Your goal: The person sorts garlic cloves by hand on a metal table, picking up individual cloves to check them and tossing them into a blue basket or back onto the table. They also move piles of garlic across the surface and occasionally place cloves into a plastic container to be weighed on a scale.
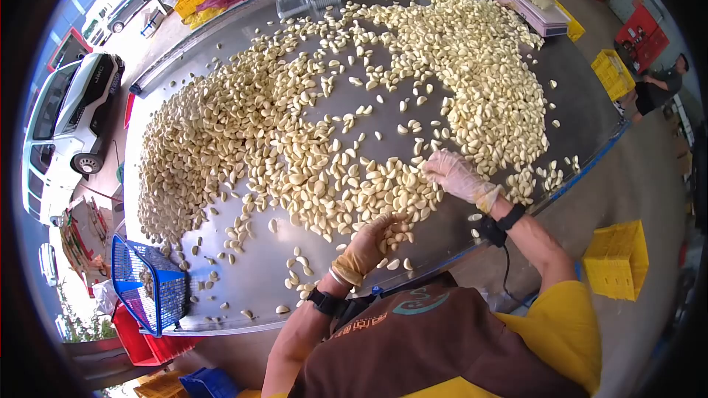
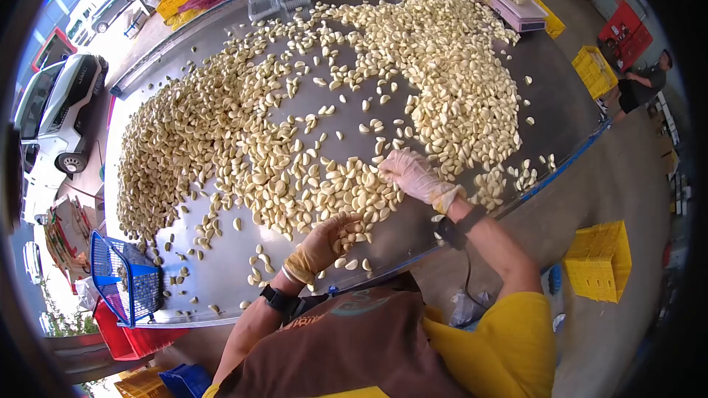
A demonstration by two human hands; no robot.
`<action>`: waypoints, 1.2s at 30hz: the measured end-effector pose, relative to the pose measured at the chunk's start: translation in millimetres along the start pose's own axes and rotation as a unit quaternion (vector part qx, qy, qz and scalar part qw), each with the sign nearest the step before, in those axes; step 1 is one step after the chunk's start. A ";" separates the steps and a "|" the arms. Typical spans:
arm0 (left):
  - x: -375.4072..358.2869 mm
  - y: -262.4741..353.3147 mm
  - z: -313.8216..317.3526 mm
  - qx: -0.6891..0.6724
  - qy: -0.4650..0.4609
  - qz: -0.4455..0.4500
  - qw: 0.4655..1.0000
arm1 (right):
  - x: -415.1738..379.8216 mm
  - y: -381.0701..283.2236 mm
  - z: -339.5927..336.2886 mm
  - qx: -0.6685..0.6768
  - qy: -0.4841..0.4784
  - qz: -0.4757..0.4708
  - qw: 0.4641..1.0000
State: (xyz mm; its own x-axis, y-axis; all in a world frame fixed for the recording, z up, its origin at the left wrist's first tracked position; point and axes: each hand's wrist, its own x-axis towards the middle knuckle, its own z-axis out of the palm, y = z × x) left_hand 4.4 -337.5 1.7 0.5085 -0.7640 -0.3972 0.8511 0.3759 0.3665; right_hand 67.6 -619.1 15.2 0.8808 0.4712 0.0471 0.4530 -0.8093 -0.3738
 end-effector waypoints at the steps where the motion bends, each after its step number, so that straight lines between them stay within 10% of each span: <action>1: 3.2 0.7 2.9 -0.004 -0.002 0.003 1.000 | -4.5 -12.4 0.6 0.156 0.036 0.010 0.987; 3: 6.0 -2.3 8.4 -0.045 0.039 -0.001 0.998 | -13.4 -60.3 -26.2 0.456 -0.089 0.135 0.875; 6: 14.7 -10.8 -7.3 -0.047 0.038 -0.013 0.998 | -21.0 -43.5 -1.7 0.288 -0.049 0.094 0.952; 8: 15.4 -13.9 -19.8 -0.036 0.013 0.000 0.999 | -26.1 -25.2 14.5 -0.203 -0.049 0.002 0.978; 9: 11.6 -12.1 -19.8 -0.037 0.016 0.002 0.999 | -25.9 -22.6 17.0 -0.201 -0.049 -0.002 0.978; 18: -4.2 -8.1 -8.5 -0.044 -0.031 -0.003 0.999 | -20.0 -85.1 -25.3 0.197 -0.050 -0.039 0.978; 22: 2.0 -13.1 -4.4 0.068 0.026 0.012 0.997 | -3.9 -86.1 -1.7 0.037 0.073 -0.164 0.983; 26: -3.0 -9.2 -7.9 0.172 0.083 -0.069 0.979 | 2.9 -111.9 -3.3 0.295 -0.141 -0.061 0.943; 31: -9.6 -2.3 12.8 0.324 0.160 -0.020 0.932 | 0.3 -112.9 11.6 0.236 -0.141 -0.033 0.961; 33: -8.2 1.3 17.7 0.370 0.192 0.020 0.909 | -7.4 -102.2 43.1 0.253 0.045 0.012 0.966; 36: -6.5 -0.5 26.9 0.362 0.211 0.058 0.906 | -18.6 -106.8 34.5 0.243 0.058 0.039 0.968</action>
State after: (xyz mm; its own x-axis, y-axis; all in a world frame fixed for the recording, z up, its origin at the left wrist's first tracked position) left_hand -2.9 -346.8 26.7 0.7233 -0.4162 -0.5511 0.5580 -0.1179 0.8214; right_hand -1.9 -529.4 22.4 0.9321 0.3496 0.0948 0.2913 -0.5676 -0.7701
